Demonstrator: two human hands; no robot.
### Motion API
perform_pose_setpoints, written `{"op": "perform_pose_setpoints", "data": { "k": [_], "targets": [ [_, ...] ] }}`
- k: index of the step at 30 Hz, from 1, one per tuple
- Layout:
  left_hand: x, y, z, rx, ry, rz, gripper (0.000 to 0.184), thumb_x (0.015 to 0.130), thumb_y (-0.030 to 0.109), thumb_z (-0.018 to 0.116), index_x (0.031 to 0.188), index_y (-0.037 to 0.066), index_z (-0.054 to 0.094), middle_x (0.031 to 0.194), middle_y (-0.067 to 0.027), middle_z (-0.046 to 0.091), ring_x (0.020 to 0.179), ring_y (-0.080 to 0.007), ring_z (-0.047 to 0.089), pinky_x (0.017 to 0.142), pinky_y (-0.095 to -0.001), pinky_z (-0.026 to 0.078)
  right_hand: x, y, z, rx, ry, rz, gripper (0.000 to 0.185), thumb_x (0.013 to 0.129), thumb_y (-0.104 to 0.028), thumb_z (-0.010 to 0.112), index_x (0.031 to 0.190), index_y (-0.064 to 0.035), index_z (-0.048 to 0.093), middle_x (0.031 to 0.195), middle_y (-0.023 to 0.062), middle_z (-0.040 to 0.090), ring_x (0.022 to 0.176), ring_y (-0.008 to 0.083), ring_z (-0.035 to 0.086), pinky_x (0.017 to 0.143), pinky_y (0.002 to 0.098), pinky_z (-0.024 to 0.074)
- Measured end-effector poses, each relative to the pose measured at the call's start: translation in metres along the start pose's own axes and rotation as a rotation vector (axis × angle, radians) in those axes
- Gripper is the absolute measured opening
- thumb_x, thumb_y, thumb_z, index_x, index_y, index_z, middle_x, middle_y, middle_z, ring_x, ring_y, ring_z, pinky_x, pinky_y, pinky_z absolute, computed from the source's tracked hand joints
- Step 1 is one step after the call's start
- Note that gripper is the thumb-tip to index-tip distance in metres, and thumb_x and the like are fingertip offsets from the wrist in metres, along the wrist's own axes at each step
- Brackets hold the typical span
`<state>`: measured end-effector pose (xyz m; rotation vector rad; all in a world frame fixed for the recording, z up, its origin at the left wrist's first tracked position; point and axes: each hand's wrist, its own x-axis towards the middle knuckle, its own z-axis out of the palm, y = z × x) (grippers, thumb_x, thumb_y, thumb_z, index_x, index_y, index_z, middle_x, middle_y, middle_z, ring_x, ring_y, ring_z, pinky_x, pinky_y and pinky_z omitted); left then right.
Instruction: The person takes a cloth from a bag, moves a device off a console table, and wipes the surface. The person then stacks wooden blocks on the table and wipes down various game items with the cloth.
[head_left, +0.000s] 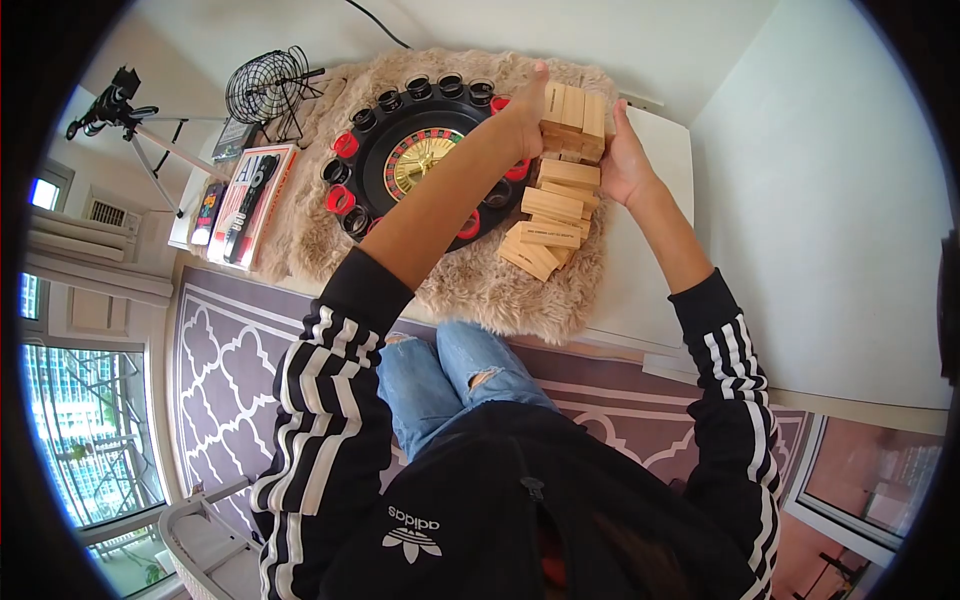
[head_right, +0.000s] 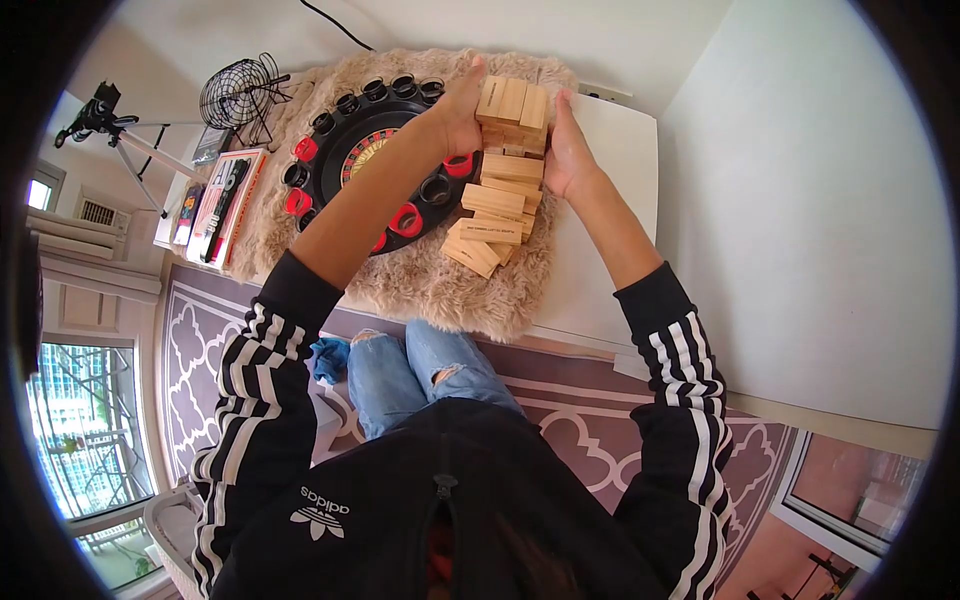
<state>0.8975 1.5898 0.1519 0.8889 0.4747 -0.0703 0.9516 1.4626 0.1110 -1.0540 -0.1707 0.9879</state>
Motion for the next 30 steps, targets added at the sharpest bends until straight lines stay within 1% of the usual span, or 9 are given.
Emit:
{"op": "perform_pose_setpoints", "data": {
  "k": [1, 3, 4, 6, 10, 12, 15, 28, 30],
  "targets": [
    [0.002, 0.003, 0.000, -0.003, 0.002, 0.002, 0.072, 0.088, 0.064, 0.022, 0.120, 0.005, 0.048, 0.121, -0.0135, 0.053, 0.114, -0.0289, 0.049, 0.097, -0.0470, 0.036, 0.002, -0.002, 0.001, -0.003, -0.002, 0.002, 0.087, 0.082, -0.073, 0.023, 0.135, -0.0046, 0.033, 0.133, 0.0143, 0.042, 0.123, 0.0286, 0.040, 0.102, 0.0445, 0.0312],
    [0.004, 0.007, 0.001, 0.098, 0.005, -0.147, 0.082, 0.083, 0.072, 0.014, 0.123, 0.008, 0.048, 0.125, -0.0131, 0.051, 0.116, -0.0292, 0.047, 0.097, -0.0482, 0.034, 0.003, -0.006, 0.004, 0.024, 0.017, 0.032, 0.083, 0.083, -0.071, 0.023, 0.132, -0.0054, 0.038, 0.132, 0.0142, 0.043, 0.121, 0.0290, 0.042, 0.102, 0.0450, 0.0322],
    [0.005, 0.009, 0.002, 0.133, 0.000, -0.169, 0.082, 0.083, 0.072, 0.014, 0.123, 0.008, 0.048, 0.124, -0.0131, 0.051, 0.115, -0.0291, 0.048, 0.097, -0.0482, 0.034, 0.003, -0.008, 0.006, 0.022, 0.015, 0.035, 0.083, 0.083, -0.071, 0.023, 0.132, -0.0054, 0.038, 0.132, 0.0142, 0.043, 0.121, 0.0290, 0.042, 0.102, 0.0450, 0.0322],
    [0.004, 0.009, 0.001, 0.163, -0.005, -0.187, 0.083, 0.083, 0.072, 0.014, 0.123, 0.008, 0.049, 0.124, -0.0131, 0.051, 0.115, -0.0291, 0.048, 0.096, -0.0481, 0.035, 0.002, -0.014, 0.009, 0.043, 0.078, 0.134, 0.080, 0.084, -0.070, 0.021, 0.130, -0.0082, 0.041, 0.131, 0.0127, 0.045, 0.121, 0.0286, 0.043, 0.101, 0.0457, 0.0325],
    [0.005, 0.009, -0.002, 0.208, -0.010, -0.191, 0.084, 0.083, 0.072, 0.013, 0.122, 0.008, 0.049, 0.123, -0.0131, 0.052, 0.113, -0.0290, 0.049, 0.095, -0.0479, 0.036, 0.001, -0.020, 0.014, -0.008, 0.100, 0.163, 0.078, 0.084, -0.071, 0.020, 0.131, -0.0116, 0.042, 0.132, 0.0109, 0.044, 0.121, 0.0284, 0.042, 0.101, 0.0488, 0.0306],
    [0.007, 0.009, -0.001, 0.218, -0.013, -0.195, 0.084, 0.082, 0.073, 0.013, 0.122, 0.008, 0.049, 0.122, -0.0130, 0.052, 0.113, -0.0289, 0.050, 0.094, -0.0478, 0.037, 0.001, -0.024, 0.011, -0.029, 0.080, 0.249, 0.079, 0.083, -0.072, 0.019, 0.131, -0.0145, 0.042, 0.133, 0.0096, 0.043, 0.123, 0.0277, 0.039, 0.102, 0.0514, 0.0270],
    [0.010, 0.009, 0.002, 0.230, -0.021, -0.199, 0.085, 0.082, 0.073, 0.012, 0.122, 0.008, 0.049, 0.121, -0.0130, 0.053, 0.112, -0.0288, 0.051, 0.093, -0.0477, 0.037, 0.004, -0.025, 0.008, -0.023, 0.061, 0.270, 0.080, 0.082, -0.073, 0.018, 0.131, -0.0152, 0.042, 0.135, 0.0093, 0.041, 0.125, 0.0272, 0.036, 0.103, 0.0516, 0.0242],
    [0.014, 0.003, 0.011, 0.260, -0.029, -0.187, 0.087, 0.081, 0.075, 0.011, 0.122, 0.009, 0.051, 0.118, -0.0128, 0.056, 0.107, -0.0285, 0.054, 0.089, -0.0471, 0.041, 0.010, -0.025, 0.004, -0.020, 0.073, 0.255, 0.078, 0.082, -0.073, 0.018, 0.131, -0.0173, 0.043, 0.134, 0.0081, 0.042, 0.125, 0.0268, 0.037, 0.101, 0.0518, 0.0255],
    [0.015, 0.002, 0.011, 0.268, -0.028, -0.184, 0.088, 0.080, 0.075, 0.010, 0.122, 0.009, 0.051, 0.118, -0.0128, 0.056, 0.107, -0.0284, 0.055, 0.088, -0.0471, 0.042, 0.009, -0.026, 0.007, 0.003, 0.065, 0.250, 0.077, 0.082, -0.073, 0.019, 0.131, -0.0178, 0.042, 0.136, 0.0080, 0.040, 0.126, 0.0275, 0.035, 0.102, 0.0525, 0.0234]
  ]
}}
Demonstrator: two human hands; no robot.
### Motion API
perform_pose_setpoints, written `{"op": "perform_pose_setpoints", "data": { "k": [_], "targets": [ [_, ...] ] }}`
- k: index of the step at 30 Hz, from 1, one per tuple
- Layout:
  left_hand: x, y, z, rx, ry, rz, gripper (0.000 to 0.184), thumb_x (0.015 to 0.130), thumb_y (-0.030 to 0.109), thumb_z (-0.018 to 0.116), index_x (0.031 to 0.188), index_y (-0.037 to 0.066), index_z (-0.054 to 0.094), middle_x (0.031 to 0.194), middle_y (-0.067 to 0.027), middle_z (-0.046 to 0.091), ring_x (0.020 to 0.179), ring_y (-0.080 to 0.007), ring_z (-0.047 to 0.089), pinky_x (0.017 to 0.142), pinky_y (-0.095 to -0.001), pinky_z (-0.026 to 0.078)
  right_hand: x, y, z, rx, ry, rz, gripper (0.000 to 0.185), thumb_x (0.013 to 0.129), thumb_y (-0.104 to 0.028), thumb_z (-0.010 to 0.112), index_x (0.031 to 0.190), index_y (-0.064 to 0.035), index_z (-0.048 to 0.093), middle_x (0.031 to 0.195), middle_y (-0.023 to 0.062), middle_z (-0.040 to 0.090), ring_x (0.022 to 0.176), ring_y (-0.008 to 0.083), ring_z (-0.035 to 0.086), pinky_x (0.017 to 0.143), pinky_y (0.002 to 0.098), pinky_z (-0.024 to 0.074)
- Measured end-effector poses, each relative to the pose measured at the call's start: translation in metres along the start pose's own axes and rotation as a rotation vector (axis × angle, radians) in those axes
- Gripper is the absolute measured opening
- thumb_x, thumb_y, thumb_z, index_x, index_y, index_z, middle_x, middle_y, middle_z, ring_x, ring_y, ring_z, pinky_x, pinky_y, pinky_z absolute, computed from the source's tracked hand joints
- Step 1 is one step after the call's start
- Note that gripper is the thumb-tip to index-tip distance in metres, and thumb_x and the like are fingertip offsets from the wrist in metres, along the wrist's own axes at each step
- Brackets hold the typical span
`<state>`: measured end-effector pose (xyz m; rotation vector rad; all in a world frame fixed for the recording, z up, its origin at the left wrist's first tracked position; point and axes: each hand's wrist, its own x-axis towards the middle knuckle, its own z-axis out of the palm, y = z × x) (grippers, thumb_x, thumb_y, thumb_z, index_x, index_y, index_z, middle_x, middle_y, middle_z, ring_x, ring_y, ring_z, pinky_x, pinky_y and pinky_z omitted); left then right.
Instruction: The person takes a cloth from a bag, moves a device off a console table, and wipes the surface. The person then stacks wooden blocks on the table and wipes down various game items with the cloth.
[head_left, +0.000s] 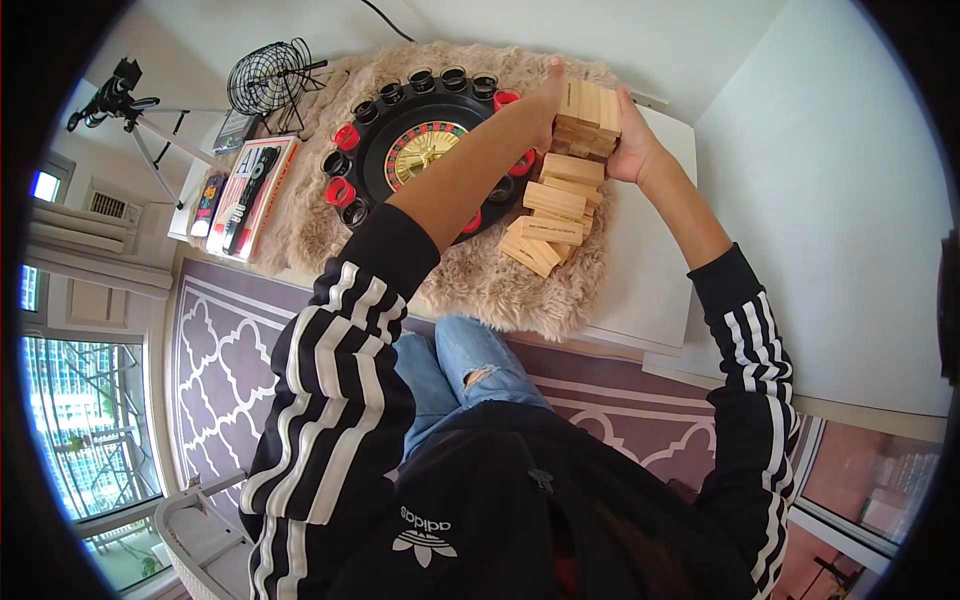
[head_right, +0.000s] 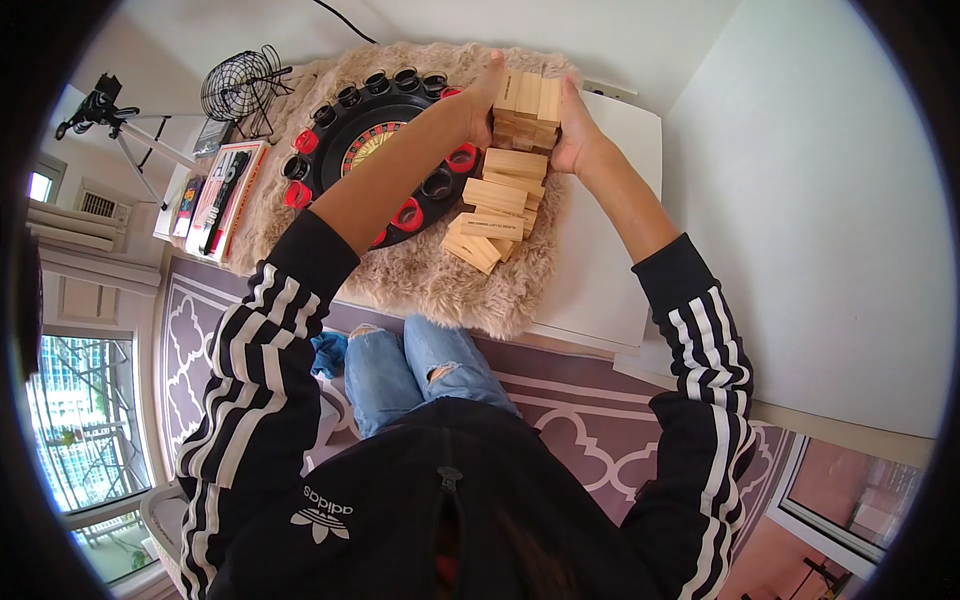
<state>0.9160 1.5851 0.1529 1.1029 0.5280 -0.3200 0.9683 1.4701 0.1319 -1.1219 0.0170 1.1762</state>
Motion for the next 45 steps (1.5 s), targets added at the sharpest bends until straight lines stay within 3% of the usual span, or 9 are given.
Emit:
{"op": "perform_pose_setpoints", "data": {
  "k": [9, 21, 24, 31, 37, 40, 42, 43, 45],
  "targets": [
    [0.012, -0.001, 0.007, 0.012, 0.012, 0.010, 0.089, 0.079, 0.076, 0.009, 0.121, 0.010, 0.052, 0.115, -0.0127, 0.058, 0.104, -0.0281, 0.057, 0.085, -0.0467, 0.045, -0.011, -0.010, -0.008, 0.017, 0.007, -0.038, 0.083, 0.079, -0.076, 0.023, 0.135, -0.0171, 0.036, 0.143, 0.0122, 0.029, 0.130, 0.0347, 0.024, 0.098, 0.0659, 0.0105],
    [0.085, 0.005, 0.052, -0.031, -0.057, -0.029, 0.090, 0.079, 0.076, 0.010, 0.125, 0.009, 0.049, 0.123, -0.0133, 0.053, 0.115, -0.0289, 0.047, 0.091, -0.0550, 0.033, -0.012, -0.042, -0.075, -0.015, 0.102, -0.045, 0.075, 0.083, -0.072, 0.021, 0.134, -0.0186, 0.038, 0.142, 0.0111, 0.031, 0.129, 0.0329, 0.025, 0.096, 0.0641, 0.0147],
    [0.087, 0.002, 0.063, 0.042, 0.015, 0.007, 0.091, 0.080, 0.075, 0.006, 0.125, 0.008, 0.047, 0.122, -0.0130, 0.053, 0.114, -0.0276, 0.050, 0.090, -0.0464, 0.041, -0.005, -0.046, -0.090, -0.049, 0.128, -0.069, 0.073, 0.084, -0.071, 0.021, 0.134, -0.0204, 0.038, 0.140, 0.0099, 0.033, 0.128, 0.0320, 0.028, 0.095, 0.0639, 0.0172],
    [0.097, -0.005, 0.072, -0.131, -0.109, 0.032, 0.091, 0.079, 0.075, 0.007, 0.125, 0.009, 0.048, 0.123, -0.0131, 0.052, 0.113, -0.0284, 0.051, 0.090, -0.0475, 0.041, 0.003, -0.053, -0.112, -0.126, 0.160, -0.105, 0.075, 0.080, -0.075, 0.026, 0.130, -0.0211, 0.042, 0.140, 0.0120, 0.033, 0.126, 0.0322, 0.031, 0.095, 0.0640, 0.0193],
    [0.107, 0.002, 0.058, -0.204, -0.143, 0.041, 0.091, 0.077, 0.078, 0.010, 0.124, 0.011, 0.049, 0.115, -0.0123, 0.058, 0.102, -0.0317, 0.057, 0.086, -0.0562, 0.041, 0.012, -0.064, -0.124, -0.009, 0.228, -0.007, 0.084, 0.082, -0.072, 0.029, 0.137, -0.0093, 0.030, 0.143, 0.0135, 0.028, 0.132, 0.0311, 0.022, 0.103, 0.0563, 0.0126],
    [0.114, 0.007, 0.049, -0.120, -0.097, 0.069, 0.096, 0.075, 0.080, 0.009, 0.123, 0.008, 0.050, 0.117, -0.0124, 0.057, 0.104, -0.0321, 0.057, 0.087, -0.0562, 0.040, 0.016, -0.050, -0.146, 0.033, 0.408, -0.110, 0.086, 0.083, -0.068, 0.033, 0.139, -0.0036, 0.023, 0.145, 0.0144, 0.023, 0.134, 0.0295, 0.018, 0.106, 0.0507, 0.0063],
    [0.147, 0.008, 0.036, -0.130, 0.215, -0.026, 0.100, 0.072, 0.083, 0.009, 0.121, 0.007, 0.051, 0.117, -0.0110, 0.057, 0.101, -0.0271, 0.056, 0.082, -0.0522, 0.042, 0.017, -0.006, -0.151, 0.164, 0.719, -0.699, 0.078, 0.085, -0.061, 0.036, 0.137, -0.0036, 0.026, 0.142, 0.0138, 0.028, 0.131, 0.0281, 0.024, 0.107, 0.0491, 0.0037],
    [0.155, 0.005, 0.030, -0.130, 0.209, -0.028, 0.100, 0.072, 0.083, 0.009, 0.121, 0.007, 0.051, 0.117, -0.0110, 0.057, 0.101, -0.0271, 0.056, 0.082, -0.0522, 0.042, 0.019, 0.015, -0.145, 0.203, 0.748, -0.789, 0.072, 0.086, -0.056, 0.039, 0.135, -0.0034, 0.029, 0.139, 0.0130, 0.030, 0.128, 0.0271, 0.026, 0.107, 0.0481, 0.0066],
    [0.164, 0.005, 0.015, -0.043, 0.050, 0.280, 0.106, 0.069, 0.085, 0.006, 0.123, 0.005, 0.050, 0.115, -0.0099, 0.057, 0.100, -0.0229, 0.050, 0.082, -0.0448, 0.038, 0.015, 0.046, -0.113, 0.255, 0.823, -0.882, 0.054, 0.086, -0.040, 0.045, 0.125, -0.0022, 0.040, 0.125, 0.0119, 0.042, 0.118, 0.0247, 0.037, 0.103, 0.0438, 0.0195]
  ]
}}
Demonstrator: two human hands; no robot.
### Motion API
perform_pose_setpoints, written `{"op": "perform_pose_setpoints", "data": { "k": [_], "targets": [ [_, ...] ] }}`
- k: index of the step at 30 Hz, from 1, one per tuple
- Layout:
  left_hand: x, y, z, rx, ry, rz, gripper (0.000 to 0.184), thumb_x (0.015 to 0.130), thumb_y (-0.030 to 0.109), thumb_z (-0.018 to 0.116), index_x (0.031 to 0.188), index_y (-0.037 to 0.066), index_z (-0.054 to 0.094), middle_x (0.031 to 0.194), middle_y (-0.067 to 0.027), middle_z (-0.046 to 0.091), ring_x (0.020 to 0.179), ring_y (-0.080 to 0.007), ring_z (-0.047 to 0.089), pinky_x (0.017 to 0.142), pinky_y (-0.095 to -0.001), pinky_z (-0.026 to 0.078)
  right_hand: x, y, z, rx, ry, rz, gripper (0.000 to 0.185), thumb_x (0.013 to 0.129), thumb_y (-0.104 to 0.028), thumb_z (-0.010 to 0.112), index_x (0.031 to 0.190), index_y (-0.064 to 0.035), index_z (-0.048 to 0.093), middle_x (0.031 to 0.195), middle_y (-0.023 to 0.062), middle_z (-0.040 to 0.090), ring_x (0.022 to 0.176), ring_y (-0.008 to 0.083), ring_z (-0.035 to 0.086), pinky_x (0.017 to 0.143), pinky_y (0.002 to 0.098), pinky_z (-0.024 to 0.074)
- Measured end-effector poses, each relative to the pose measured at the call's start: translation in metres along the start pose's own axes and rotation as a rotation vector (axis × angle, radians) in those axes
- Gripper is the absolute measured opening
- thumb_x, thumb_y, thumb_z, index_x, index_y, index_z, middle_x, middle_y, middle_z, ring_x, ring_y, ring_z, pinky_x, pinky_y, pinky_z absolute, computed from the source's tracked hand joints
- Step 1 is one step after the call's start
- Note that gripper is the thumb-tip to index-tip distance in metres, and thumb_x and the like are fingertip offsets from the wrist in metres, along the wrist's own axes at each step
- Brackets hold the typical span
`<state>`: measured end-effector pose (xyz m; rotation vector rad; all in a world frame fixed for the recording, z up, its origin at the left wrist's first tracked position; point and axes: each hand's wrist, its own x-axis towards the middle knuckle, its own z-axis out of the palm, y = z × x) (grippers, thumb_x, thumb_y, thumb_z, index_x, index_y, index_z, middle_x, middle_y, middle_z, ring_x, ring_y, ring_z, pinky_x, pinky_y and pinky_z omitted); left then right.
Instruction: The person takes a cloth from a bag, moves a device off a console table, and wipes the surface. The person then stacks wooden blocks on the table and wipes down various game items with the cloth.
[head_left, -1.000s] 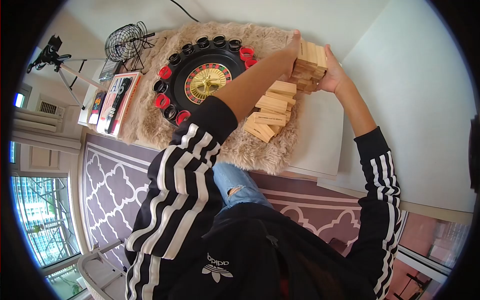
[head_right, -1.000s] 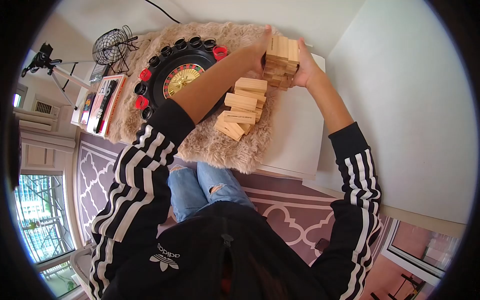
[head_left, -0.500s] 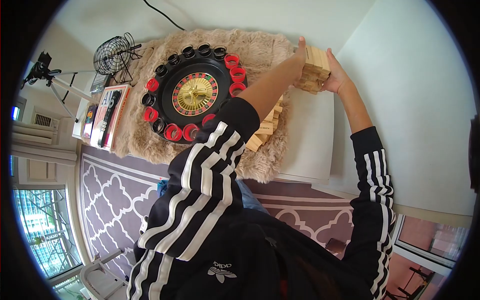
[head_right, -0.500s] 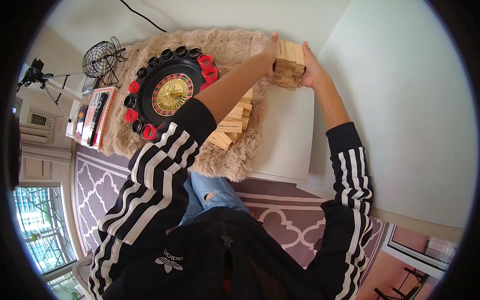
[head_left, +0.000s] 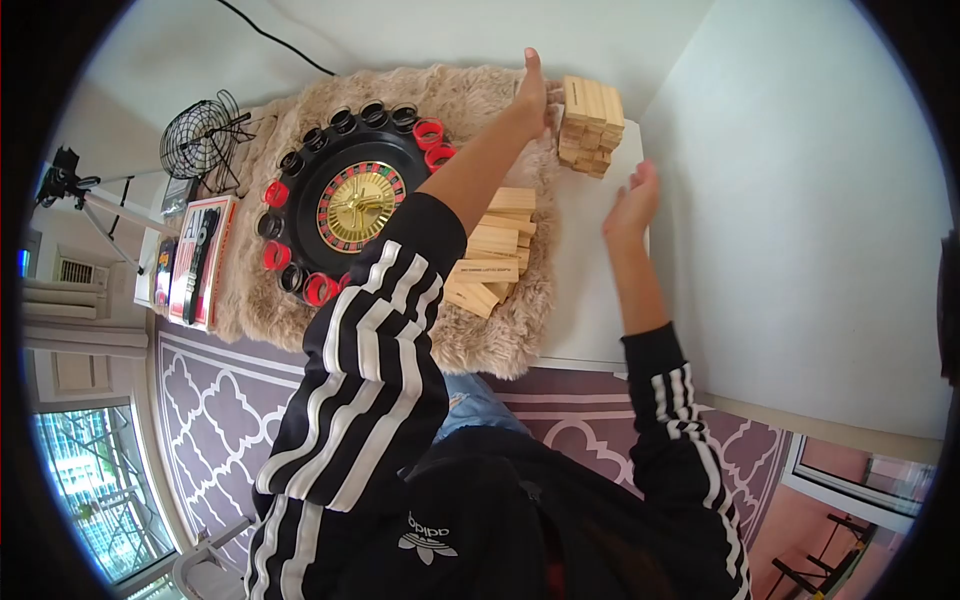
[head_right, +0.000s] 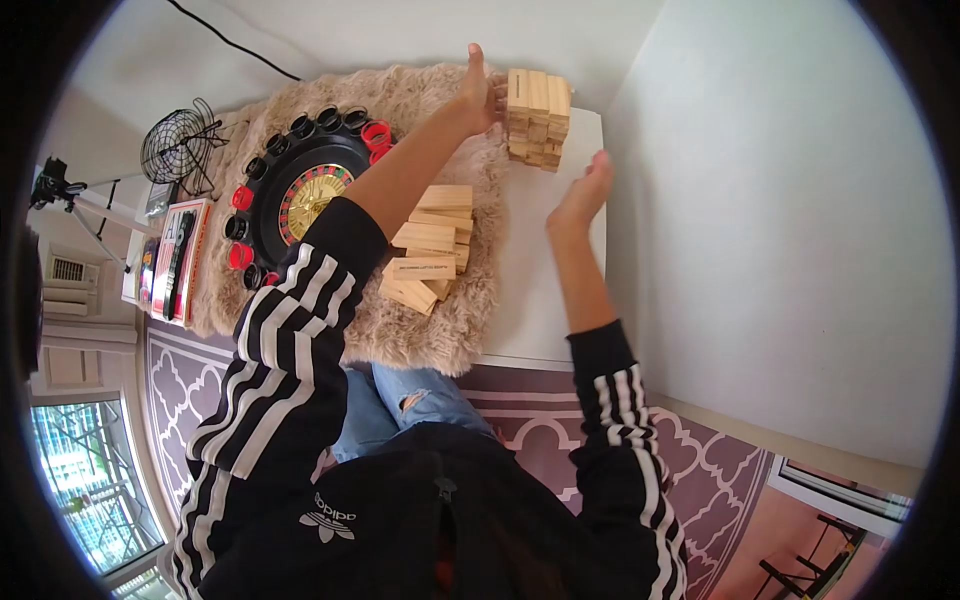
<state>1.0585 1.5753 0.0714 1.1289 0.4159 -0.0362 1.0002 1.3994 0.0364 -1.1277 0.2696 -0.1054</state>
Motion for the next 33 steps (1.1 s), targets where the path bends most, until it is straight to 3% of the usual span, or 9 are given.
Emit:
{"op": "perform_pose_setpoints", "data": {
  "k": [5, 7, 8, 14, 21, 24, 26, 30, 33],
  "targets": [
    [-0.007, 0.018, -0.007, 0.103, -0.295, 0.056, 0.107, 0.072, 0.081, -0.002, 0.129, 0.003, 0.043, 0.119, -0.0125, 0.054, 0.112, -0.0247, 0.043, 0.095, -0.0409, 0.028, -0.005, 0.005, -0.032, -0.221, -0.272, 0.016, 0.028, 0.082, -0.006, 0.042, 0.102, 0.0023, 0.061, 0.099, 0.0099, 0.063, 0.096, 0.0178, 0.056, 0.089, 0.0299, 0.0415],
    [0.001, 0.014, -0.006, 0.108, -0.366, 0.036, 0.109, 0.070, 0.083, -0.002, 0.127, 0.003, 0.046, 0.120, -0.0118, 0.054, 0.109, -0.0233, 0.042, 0.091, -0.0412, 0.027, 0.006, -0.013, -0.036, -0.465, -0.806, -0.040, 0.030, 0.073, 0.006, 0.038, 0.082, 0.0030, 0.066, 0.079, 0.0071, 0.066, 0.079, 0.0149, 0.061, 0.079, 0.0241, 0.0462],
    [0.005, 0.009, -0.003, 0.102, -0.373, 0.012, 0.108, 0.071, 0.082, -0.002, 0.128, 0.003, 0.045, 0.126, -0.0128, 0.050, 0.115, -0.0248, 0.039, 0.095, -0.0436, 0.025, 0.013, -0.020, -0.035, -0.522, -0.952, 0.010, 0.034, 0.071, 0.008, 0.038, 0.087, 0.0038, 0.068, 0.087, 0.0085, 0.067, 0.083, 0.0136, 0.060, 0.081, 0.0237, 0.0459],
    [0.016, -0.003, 0.004, 0.163, -0.360, 0.008, 0.107, 0.073, 0.081, -0.001, 0.132, 0.002, 0.041, 0.138, -0.0148, 0.037, 0.130, -0.0295, 0.027, 0.104, -0.0487, 0.016, 0.033, -0.029, -0.012, -0.552, -1.026, 0.112, 0.045, 0.069, 0.009, 0.037, 0.103, 0.0022, 0.065, 0.096, 0.0076, 0.066, 0.089, 0.0122, 0.060, 0.085, 0.0237, 0.0454],
    [0.012, -0.006, 0.002, 0.143, -0.378, 0.036, 0.102, 0.074, 0.080, 0.002, 0.136, 0.007, 0.036, 0.141, -0.0131, 0.034, 0.133, -0.0290, 0.021, 0.104, -0.0541, 0.012, 0.037, -0.025, -0.022, -0.435, -0.979, 0.116, 0.036, 0.071, 0.007, 0.040, 0.096, 0.0042, 0.066, 0.090, 0.0082, 0.066, 0.085, 0.0143, 0.062, 0.080, 0.0246, 0.0482],
    [-0.032, 0.008, 0.012, 0.013, -0.070, 0.157, 0.092, 0.080, 0.075, 0.005, 0.140, 0.009, 0.027, 0.144, -0.0120, 0.027, 0.135, -0.0231, 0.018, 0.108, -0.0443, 0.013, 0.048, -0.026, -0.044, -0.600, -0.938, 0.048, 0.032, 0.078, -0.005, 0.046, 0.104, 0.0026, 0.063, 0.099, 0.0095, 0.065, 0.098, 0.0191, 0.059, 0.089, 0.0318, 0.0440],
    [-0.048, 0.015, 0.021, -0.003, -0.033, 0.190, 0.091, 0.080, 0.076, 0.008, 0.140, 0.010, 0.025, 0.145, -0.0119, 0.026, 0.135, -0.0223, 0.017, 0.108, -0.0443, 0.011, 0.038, -0.027, -0.035, -0.131, -0.363, -0.051, 0.040, 0.088, -0.022, 0.042, 0.120, 0.0003, 0.052, 0.116, 0.0116, 0.057, 0.110, 0.0214, 0.052, 0.094, 0.0366, 0.0395],
    [-0.050, 0.013, 0.028, 0.036, -0.120, 0.307, 0.092, 0.078, 0.077, 0.015, 0.139, 0.010, 0.028, 0.141, -0.0113, 0.031, 0.130, -0.0230, 0.027, 0.106, -0.0426, 0.019, 0.038, -0.037, 0.021, -0.129, -0.508, -0.049, 0.074, 0.091, -0.059, 0.027, 0.138, -0.0023, 0.027, 0.140, 0.0136, 0.032, 0.129, 0.0226, 0.029, 0.107, 0.0381, 0.0190],
    [-0.040, 0.008, 0.040, -0.038, -0.074, 0.317, 0.092, 0.078, 0.078, 0.018, 0.131, 0.007, 0.040, 0.127, -0.0103, 0.045, 0.116, -0.0214, 0.042, 0.099, -0.0390, 0.032, 0.034, -0.040, 0.048, -0.088, -0.564, -0.166, 0.077, 0.090, -0.061, 0.021, 0.133, 0.0015, 0.036, 0.134, 0.0141, 0.039, 0.124, 0.0241, 0.036, 0.105, 0.0356, 0.0241]
  ]
}}
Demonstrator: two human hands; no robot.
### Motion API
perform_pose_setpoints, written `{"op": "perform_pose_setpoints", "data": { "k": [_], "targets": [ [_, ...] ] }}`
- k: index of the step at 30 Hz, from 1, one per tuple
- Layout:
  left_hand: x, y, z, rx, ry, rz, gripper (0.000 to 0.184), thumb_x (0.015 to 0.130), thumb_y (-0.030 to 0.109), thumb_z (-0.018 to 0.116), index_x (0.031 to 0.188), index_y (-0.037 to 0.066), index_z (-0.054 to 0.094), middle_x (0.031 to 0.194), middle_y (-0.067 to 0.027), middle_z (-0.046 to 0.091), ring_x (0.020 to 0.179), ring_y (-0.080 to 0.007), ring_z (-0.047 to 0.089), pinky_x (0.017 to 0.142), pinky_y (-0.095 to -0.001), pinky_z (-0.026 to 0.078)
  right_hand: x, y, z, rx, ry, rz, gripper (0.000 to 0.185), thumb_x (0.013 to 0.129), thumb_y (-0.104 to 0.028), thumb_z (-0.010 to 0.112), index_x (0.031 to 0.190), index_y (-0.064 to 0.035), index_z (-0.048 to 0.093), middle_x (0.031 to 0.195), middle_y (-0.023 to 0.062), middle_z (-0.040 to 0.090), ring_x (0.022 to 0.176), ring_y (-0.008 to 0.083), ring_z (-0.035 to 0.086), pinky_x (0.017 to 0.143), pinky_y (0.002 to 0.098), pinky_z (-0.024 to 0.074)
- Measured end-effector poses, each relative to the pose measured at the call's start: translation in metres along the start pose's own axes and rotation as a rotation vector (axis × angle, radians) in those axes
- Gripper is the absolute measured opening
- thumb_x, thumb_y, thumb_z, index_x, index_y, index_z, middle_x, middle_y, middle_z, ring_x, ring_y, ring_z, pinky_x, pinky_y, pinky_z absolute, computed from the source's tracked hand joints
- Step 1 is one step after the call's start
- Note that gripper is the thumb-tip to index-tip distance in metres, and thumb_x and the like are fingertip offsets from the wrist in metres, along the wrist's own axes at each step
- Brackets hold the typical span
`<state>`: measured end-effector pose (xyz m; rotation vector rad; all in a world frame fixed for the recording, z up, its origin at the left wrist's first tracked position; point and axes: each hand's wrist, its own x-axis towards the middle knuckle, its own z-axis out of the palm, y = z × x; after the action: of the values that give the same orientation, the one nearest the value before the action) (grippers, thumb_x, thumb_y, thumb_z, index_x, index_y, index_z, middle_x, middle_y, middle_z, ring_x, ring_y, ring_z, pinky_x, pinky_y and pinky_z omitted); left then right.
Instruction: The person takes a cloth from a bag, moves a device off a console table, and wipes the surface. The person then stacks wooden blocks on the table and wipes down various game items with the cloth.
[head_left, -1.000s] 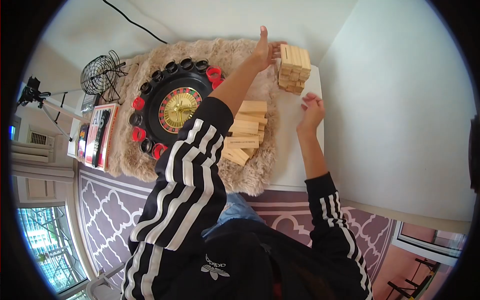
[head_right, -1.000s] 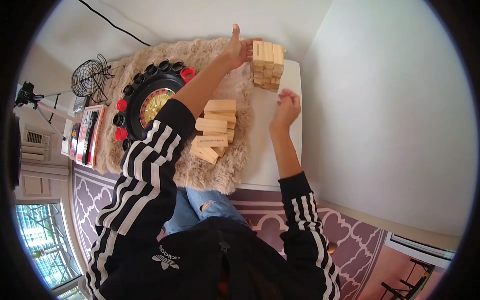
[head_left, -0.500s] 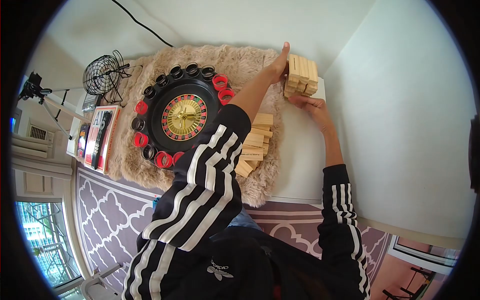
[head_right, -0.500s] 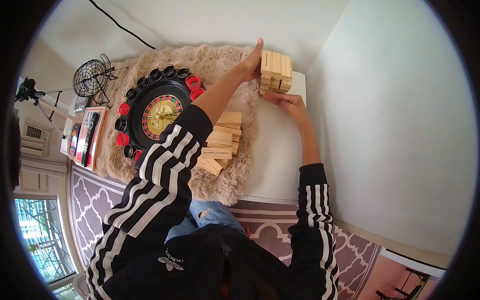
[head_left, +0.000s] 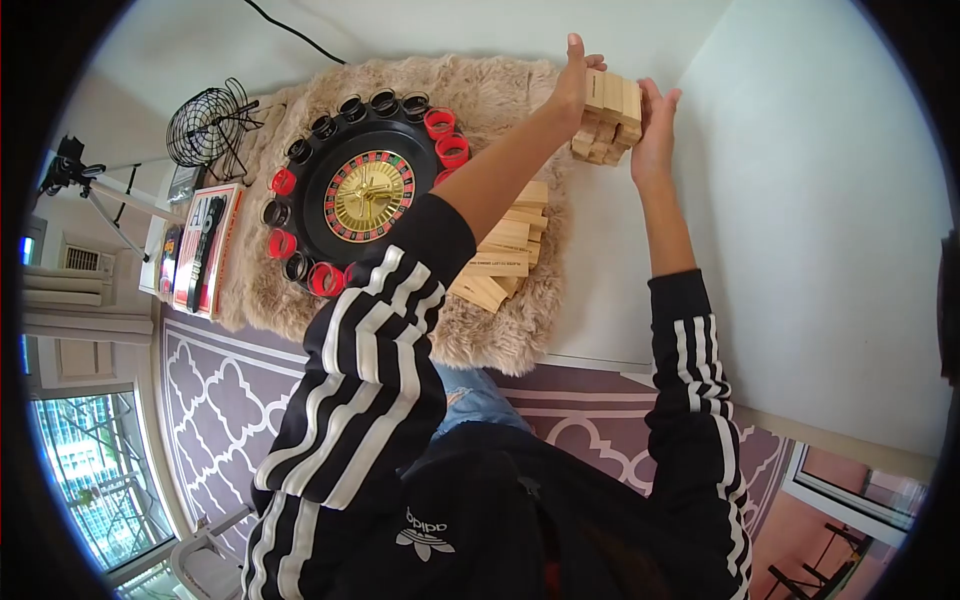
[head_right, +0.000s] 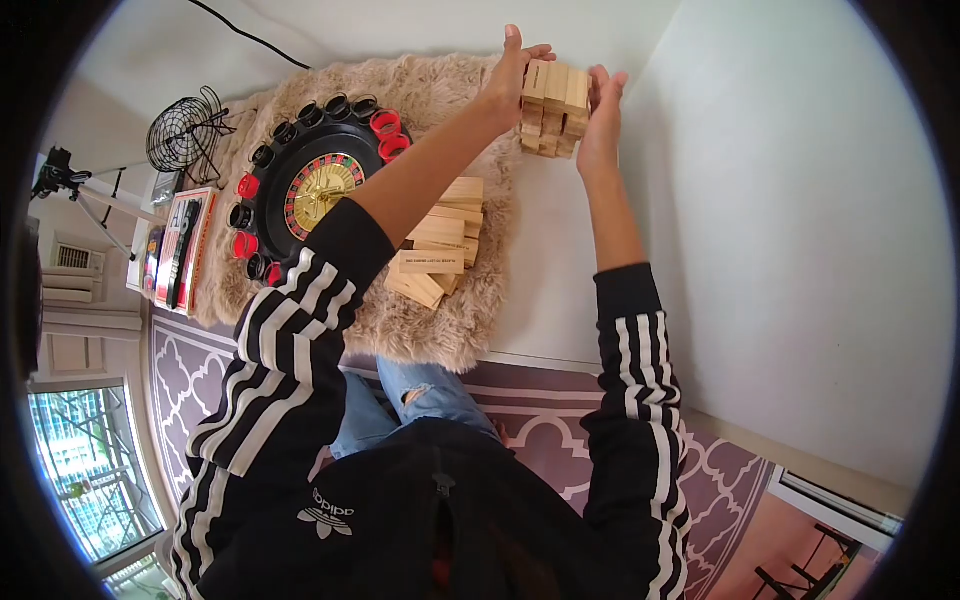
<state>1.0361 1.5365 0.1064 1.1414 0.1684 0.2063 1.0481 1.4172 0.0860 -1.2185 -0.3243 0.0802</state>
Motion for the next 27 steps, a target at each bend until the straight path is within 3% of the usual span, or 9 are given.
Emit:
{"op": "perform_pose_setpoints", "data": {
  "k": [6, 10, 13, 15, 16, 18, 19, 21, 27],
  "targets": [
    [-0.012, -0.005, 0.016, 0.109, 0.253, 0.056, 0.084, 0.081, 0.075, 0.022, 0.113, 0.003, 0.052, 0.097, -0.0080, 0.057, 0.095, -0.0201, 0.053, 0.087, -0.0346, 0.040, 0.011, -0.002, 0.017, -0.110, 0.177, 0.003, 0.073, 0.091, -0.058, 0.024, 0.112, 0.0031, 0.057, 0.110, 0.0140, 0.057, 0.103, 0.0220, 0.051, 0.092, 0.0331, 0.0378],
    [-0.011, -0.006, 0.017, 0.151, 0.285, 0.084, 0.085, 0.081, 0.075, 0.023, 0.112, 0.002, 0.053, 0.094, -0.0082, 0.058, 0.092, -0.0204, 0.053, 0.084, -0.0360, 0.041, 0.012, -0.004, 0.017, -0.084, 0.192, 0.032, 0.071, 0.091, -0.057, 0.026, 0.108, 0.0033, 0.059, 0.107, 0.0139, 0.058, 0.099, 0.0218, 0.052, 0.089, 0.0320, 0.0393],
    [-0.020, -0.002, 0.019, 0.094, 0.258, 0.151, 0.090, 0.078, 0.077, 0.023, 0.120, 0.002, 0.047, 0.106, -0.0130, 0.056, 0.101, -0.0242, 0.053, 0.089, -0.0406, 0.041, 0.012, 0.000, 0.011, -0.111, 0.137, 0.037, 0.074, 0.090, -0.060, 0.024, 0.118, 0.0024, 0.053, 0.119, 0.0156, 0.053, 0.113, 0.0245, 0.046, 0.098, 0.0356, 0.0319],
    [-0.029, 0.007, 0.020, -0.366, 0.327, 0.012, 0.084, 0.081, 0.074, 0.024, 0.118, 0.004, 0.052, 0.113, -0.0180, 0.054, 0.105, -0.0293, 0.053, 0.092, -0.0398, 0.040, 0.011, 0.004, 0.003, -0.104, 0.200, -0.084, 0.080, 0.088, -0.064, 0.020, 0.132, 0.0005, 0.039, 0.135, 0.0162, 0.040, 0.129, 0.0252, 0.030, 0.107, 0.0400, 0.0169],
    [-0.038, 0.013, 0.020, -0.368, 0.331, 0.013, 0.084, 0.081, 0.074, 0.024, 0.118, 0.004, 0.052, 0.113, -0.0180, 0.054, 0.105, -0.0293, 0.053, 0.092, -0.0398, 0.040, 0.007, 0.004, -0.001, -0.106, 0.196, -0.082, 0.080, 0.088, -0.064, 0.020, 0.132, 0.0005, 0.039, 0.135, 0.0162, 0.040, 0.129, 0.0252, 0.030, 0.107, 0.0400, 0.0169],
    [-0.054, 0.021, 0.017, -0.459, 0.361, -0.375, 0.089, 0.080, 0.075, 0.013, 0.124, 0.005, 0.048, 0.125, -0.0208, 0.049, 0.115, -0.0320, 0.048, 0.098, -0.0420, 0.038, -0.006, 0.005, -0.009, -0.093, 0.199, 0.239, 0.088, 0.085, -0.069, 0.016, 0.139, 0.0000, 0.023, 0.144, 0.0149, 0.026, 0.136, 0.0237, 0.015, 0.109, 0.0431, 0.0030],
    [-0.055, 0.018, 0.015, -0.458, 0.361, -0.374, 0.089, 0.080, 0.075, 0.013, 0.124, 0.005, 0.048, 0.125, -0.0208, 0.049, 0.115, -0.0320, 0.048, 0.098, -0.0420, 0.038, -0.012, 0.006, -0.012, -0.092, 0.199, 0.239, 0.088, 0.085, -0.069, 0.016, 0.139, 0.0000, 0.023, 0.144, 0.0149, 0.026, 0.136, 0.0237, 0.015, 0.109, 0.0431, 0.0030],
    [-0.057, 0.006, 0.009, -0.304, 0.168, -0.445, 0.093, 0.079, 0.075, 0.006, 0.130, 0.008, 0.043, 0.128, -0.0180, 0.047, 0.116, -0.0310, 0.048, 0.100, -0.0420, 0.034, -0.024, 0.011, -0.016, 0.032, -0.039, 0.394, 0.093, 0.083, -0.072, 0.015, 0.139, 0.0022, 0.022, 0.144, 0.0141, 0.026, 0.134, 0.0234, 0.019, 0.110, 0.0399, 0.0062],
    [-0.034, -0.016, 0.002, -0.136, 0.043, -0.335, 0.094, 0.079, 0.074, -0.001, 0.131, 0.011, 0.044, 0.126, -0.0123, 0.051, 0.120, -0.0261, 0.045, 0.105, -0.0396, 0.028, -0.008, 0.035, -0.019, 0.095, -0.155, 0.332, 0.092, 0.084, -0.071, 0.011, 0.136, 0.0028, 0.030, 0.141, 0.0126, 0.033, 0.132, 0.0209, 0.024, 0.109, 0.0320, 0.0099]
  ]
}}
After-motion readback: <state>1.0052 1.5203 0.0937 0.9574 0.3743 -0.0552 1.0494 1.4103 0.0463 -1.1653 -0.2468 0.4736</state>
